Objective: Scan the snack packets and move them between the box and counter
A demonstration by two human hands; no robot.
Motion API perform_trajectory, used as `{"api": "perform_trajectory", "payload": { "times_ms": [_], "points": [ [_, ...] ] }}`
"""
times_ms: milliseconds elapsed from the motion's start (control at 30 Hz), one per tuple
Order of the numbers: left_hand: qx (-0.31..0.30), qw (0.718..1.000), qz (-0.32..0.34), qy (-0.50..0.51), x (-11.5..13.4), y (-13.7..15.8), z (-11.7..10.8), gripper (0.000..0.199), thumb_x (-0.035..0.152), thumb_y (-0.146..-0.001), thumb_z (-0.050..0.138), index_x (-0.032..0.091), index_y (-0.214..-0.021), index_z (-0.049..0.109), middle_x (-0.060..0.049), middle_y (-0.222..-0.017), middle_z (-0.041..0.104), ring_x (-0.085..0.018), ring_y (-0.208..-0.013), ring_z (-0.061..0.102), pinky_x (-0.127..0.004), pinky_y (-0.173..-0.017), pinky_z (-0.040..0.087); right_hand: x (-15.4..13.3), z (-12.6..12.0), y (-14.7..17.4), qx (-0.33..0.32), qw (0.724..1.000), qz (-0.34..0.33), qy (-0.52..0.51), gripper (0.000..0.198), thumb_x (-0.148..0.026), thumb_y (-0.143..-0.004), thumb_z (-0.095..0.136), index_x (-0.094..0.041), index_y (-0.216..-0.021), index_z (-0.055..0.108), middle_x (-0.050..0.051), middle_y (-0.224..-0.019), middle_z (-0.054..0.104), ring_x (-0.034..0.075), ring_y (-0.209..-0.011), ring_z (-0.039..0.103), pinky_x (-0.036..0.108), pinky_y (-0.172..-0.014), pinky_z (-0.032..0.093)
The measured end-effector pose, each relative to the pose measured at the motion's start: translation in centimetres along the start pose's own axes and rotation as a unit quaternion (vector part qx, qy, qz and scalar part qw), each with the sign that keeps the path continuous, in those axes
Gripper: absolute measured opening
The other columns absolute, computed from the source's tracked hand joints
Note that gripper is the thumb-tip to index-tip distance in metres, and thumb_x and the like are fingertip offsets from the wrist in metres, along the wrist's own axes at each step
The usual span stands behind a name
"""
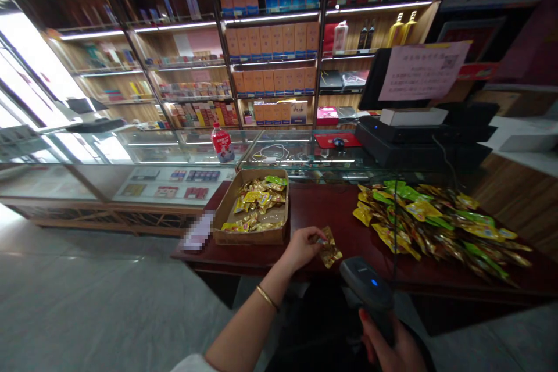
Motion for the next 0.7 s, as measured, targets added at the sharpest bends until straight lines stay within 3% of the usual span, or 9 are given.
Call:
{"api": "perform_trajectory", "payload": {
  "times_ms": [167, 367, 567, 700],
  "points": [
    [0.015, 0.999, 0.033, 0.022, -1.1, -0.3, -0.4, 0.035, 0.0, -0.079, 0.047, 0.017, -0.086, 0.077, -0.004, -0.095, 0.072, -0.017, -0.094, 0.066, -0.029, -0.09, 0.049, -0.2, 0.4, -0.2, -0.004, 1.0, -0.003, 0.004, 0.057, -0.081, -0.074, 0.056, -0.024, -0.077, 0.062, -0.002, -0.048, 0.058, 0.018, -0.049, 0.058, 0.027, -0.053, 0.046],
    [0.041, 0.995, 0.073, -0.046, 0.3, 0.5, -0.3, 0.036, 0.001, -0.07, 0.069, 0.018, -0.101, 0.071, -0.005, -0.105, 0.068, -0.019, -0.104, 0.063, -0.033, -0.097, 0.048, -0.9, 1.3, -0.5, -0.008, 1.0, -0.001, 0.008, 0.059, -0.082, -0.076, 0.053, -0.024, -0.082, 0.063, -0.005, -0.047, 0.056, 0.018, -0.049, 0.058, 0.026, -0.054, 0.046],
    [0.017, 0.999, 0.027, -0.04, 0.1, 0.8, 0.5, 0.046, 0.005, -0.07, 0.075, 0.019, -0.114, 0.07, -0.008, -0.116, 0.071, -0.022, -0.108, 0.065, -0.036, -0.101, 0.049, -1.7, 1.3, -0.8, 0.008, 1.0, -0.003, 0.0, 0.062, -0.078, -0.076, 0.056, -0.021, -0.099, 0.065, -0.006, -0.046, 0.055, 0.018, -0.047, 0.058, 0.027, -0.051, 0.045],
    [-0.014, 0.998, 0.05, -0.045, -0.1, 0.6, 1.1, 0.055, 0.003, -0.07, 0.071, 0.018, -0.122, 0.069, -0.009, -0.122, 0.07, -0.023, -0.114, 0.064, -0.036, -0.106, 0.047, -2.4, 1.4, -0.8, 0.0, 1.0, -0.011, 0.017, 0.056, -0.074, -0.078, 0.055, -0.022, -0.096, 0.066, -0.006, -0.046, 0.054, 0.018, -0.046, 0.057, 0.027, -0.05, 0.045]
  ]
}}
Point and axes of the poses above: each hand's wrist, its own y-axis away from the middle knuckle, its own z-axis out of the palm, x = y × z, the point moved 6 cm from there along -y, towards the middle knuckle
